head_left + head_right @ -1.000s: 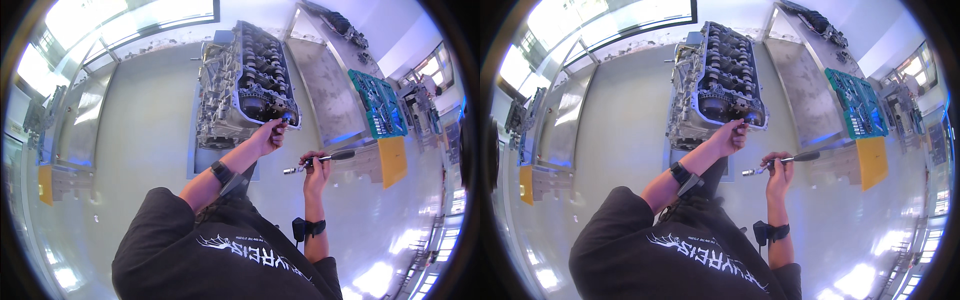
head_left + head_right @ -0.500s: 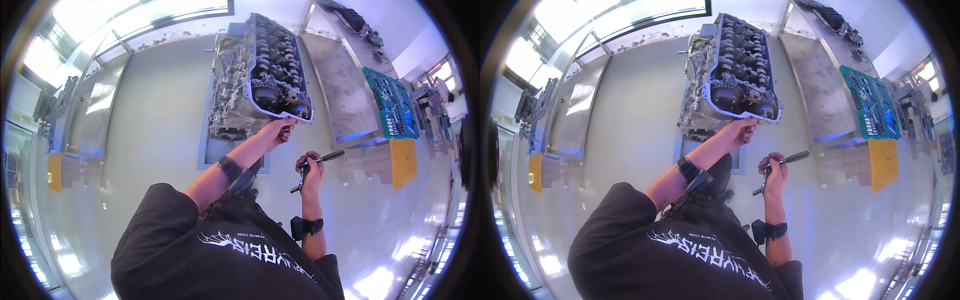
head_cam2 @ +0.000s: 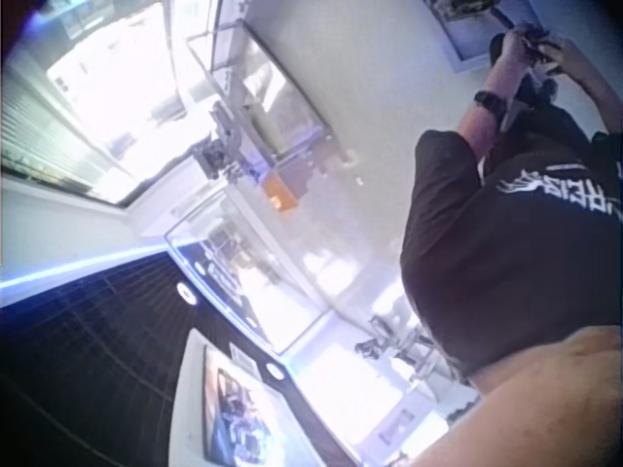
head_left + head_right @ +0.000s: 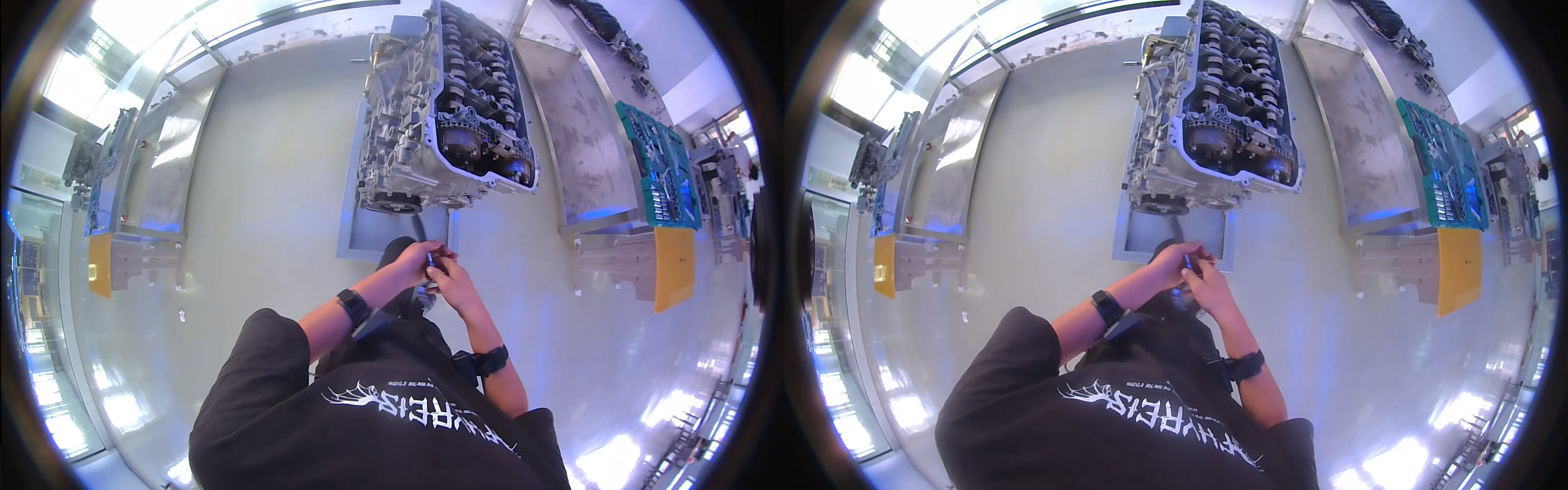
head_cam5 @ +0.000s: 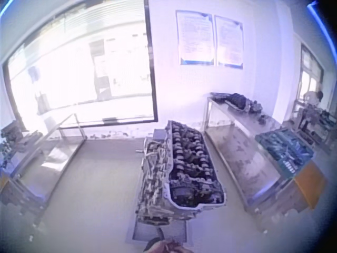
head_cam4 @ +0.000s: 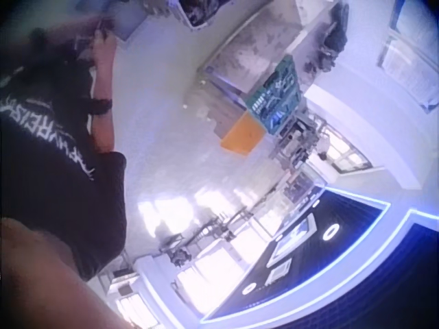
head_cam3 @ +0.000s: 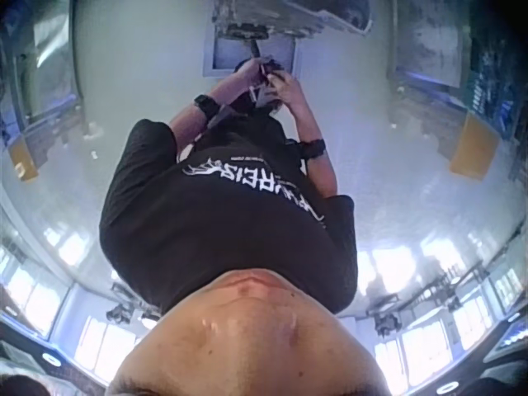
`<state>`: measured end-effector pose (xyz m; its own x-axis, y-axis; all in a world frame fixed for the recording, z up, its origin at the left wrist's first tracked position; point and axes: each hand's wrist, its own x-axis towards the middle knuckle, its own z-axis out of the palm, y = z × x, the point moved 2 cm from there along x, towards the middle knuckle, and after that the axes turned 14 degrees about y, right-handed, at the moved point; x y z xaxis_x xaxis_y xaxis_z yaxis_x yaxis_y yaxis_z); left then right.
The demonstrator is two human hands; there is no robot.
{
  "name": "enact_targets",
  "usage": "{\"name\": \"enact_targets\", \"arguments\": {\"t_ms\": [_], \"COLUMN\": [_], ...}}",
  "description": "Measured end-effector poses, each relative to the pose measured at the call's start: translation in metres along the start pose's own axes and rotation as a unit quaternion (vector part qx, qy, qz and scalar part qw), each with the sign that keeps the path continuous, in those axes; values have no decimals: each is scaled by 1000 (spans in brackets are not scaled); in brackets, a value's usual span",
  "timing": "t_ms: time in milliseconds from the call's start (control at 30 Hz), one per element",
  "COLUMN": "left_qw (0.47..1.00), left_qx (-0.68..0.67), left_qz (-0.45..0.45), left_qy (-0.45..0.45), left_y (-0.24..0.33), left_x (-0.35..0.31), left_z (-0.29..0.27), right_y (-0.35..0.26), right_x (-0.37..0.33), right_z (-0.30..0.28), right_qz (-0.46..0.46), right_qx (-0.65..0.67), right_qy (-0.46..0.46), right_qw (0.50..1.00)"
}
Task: Inspecting and tightening bolts on an engine cylinder head assembly.
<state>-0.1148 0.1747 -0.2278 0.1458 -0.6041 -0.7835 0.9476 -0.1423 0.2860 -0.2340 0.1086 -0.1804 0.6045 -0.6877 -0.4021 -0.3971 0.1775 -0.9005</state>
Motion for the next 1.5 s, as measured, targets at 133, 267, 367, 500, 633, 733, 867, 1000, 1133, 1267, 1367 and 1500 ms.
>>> {"name": "enact_targets", "arguments": {"t_ms": [133,267,367,500,633,733,867,1000,1133,1267,1367,1500], "left_qw": [981,979,967,976,979,989,994,994,993,994,993,990], "left_qx": [14,-34,93,86,99,64,20,-56,-97,-84,-58,-12], "left_qz": [108,104,165,130,76,39,-10,9,0,-10,-18,-59], "left_qy": [161,172,172,154,162,124,103,91,65,65,103,124], "left_y": [43,89,132,165,157,136,111,105,117,124,130,150], "left_x": [38,34,26,29,47,66,85,97,112,115,115,118], "left_z": [-97,-147,-141,-188,-196,-194,-162,-136,-135,-134,-119,-128], "right_y": [27,19,-6,-89,-102,-117,-134,-128,-123,-121,-118,-84], "right_x": [41,84,110,82,73,60,60,57,59,67,66,70], "right_z": [14,28,7,4,2,-8,-25,-24,-14,-14,-18,16], "right_qz": [96,205,136,54,95,72,83,100,53,28,-10,-110], "right_qx": [68,266,452,581,587,604,456,488,566,577,567,636], "right_qy": [39,125,243,133,130,132,251,254,204,216,207,75], "right_qw": [992,934,847,801,793,783,850,829,797,787,797,760]}}
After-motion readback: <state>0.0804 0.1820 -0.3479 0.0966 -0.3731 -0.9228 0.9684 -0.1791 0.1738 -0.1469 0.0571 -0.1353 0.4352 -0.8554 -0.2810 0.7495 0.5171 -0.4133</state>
